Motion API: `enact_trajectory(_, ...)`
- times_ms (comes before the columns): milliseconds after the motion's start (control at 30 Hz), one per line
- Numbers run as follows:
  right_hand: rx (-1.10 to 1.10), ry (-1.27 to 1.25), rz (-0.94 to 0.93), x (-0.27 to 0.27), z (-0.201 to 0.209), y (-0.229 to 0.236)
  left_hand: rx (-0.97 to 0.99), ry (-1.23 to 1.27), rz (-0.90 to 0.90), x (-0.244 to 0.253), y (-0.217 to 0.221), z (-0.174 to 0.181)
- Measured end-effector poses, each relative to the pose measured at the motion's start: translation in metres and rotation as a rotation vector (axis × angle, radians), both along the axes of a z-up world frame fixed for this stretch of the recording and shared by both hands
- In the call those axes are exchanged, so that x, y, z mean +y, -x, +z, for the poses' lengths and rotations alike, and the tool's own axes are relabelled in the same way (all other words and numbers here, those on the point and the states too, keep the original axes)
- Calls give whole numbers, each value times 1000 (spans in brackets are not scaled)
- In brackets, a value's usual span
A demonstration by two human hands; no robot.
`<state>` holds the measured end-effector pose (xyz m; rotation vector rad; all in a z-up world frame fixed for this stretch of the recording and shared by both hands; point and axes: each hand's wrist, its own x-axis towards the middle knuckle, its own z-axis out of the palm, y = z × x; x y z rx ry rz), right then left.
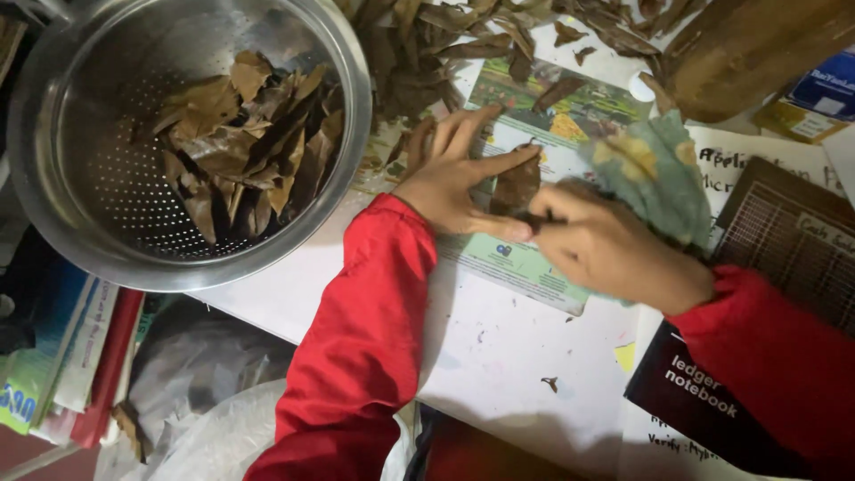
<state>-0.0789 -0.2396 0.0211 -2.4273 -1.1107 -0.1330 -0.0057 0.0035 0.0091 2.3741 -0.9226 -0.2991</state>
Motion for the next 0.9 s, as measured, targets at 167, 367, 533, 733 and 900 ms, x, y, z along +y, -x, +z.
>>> enact_trajectory(167, 29, -40, 23, 11, 21, 16, -61, 82, 5, -4, -4, -17)
enact_trajectory(367, -56, -208, -16, -2, 4, 5, -164, 146, -5, -4, -4, -18)
enact_trajectory(533, -361, 84, -63, -4, 4, -16, -154, 159, -22, -4, -4, -16)
enact_trajectory(733, -125, 150, -148, 4, 15, -24, -88, 103, 2, -4, -4, -15)
enact_trajectory(900, -149, 187, -168, -5, 7, -27, -65, 33, 17, -4, -2, -2)
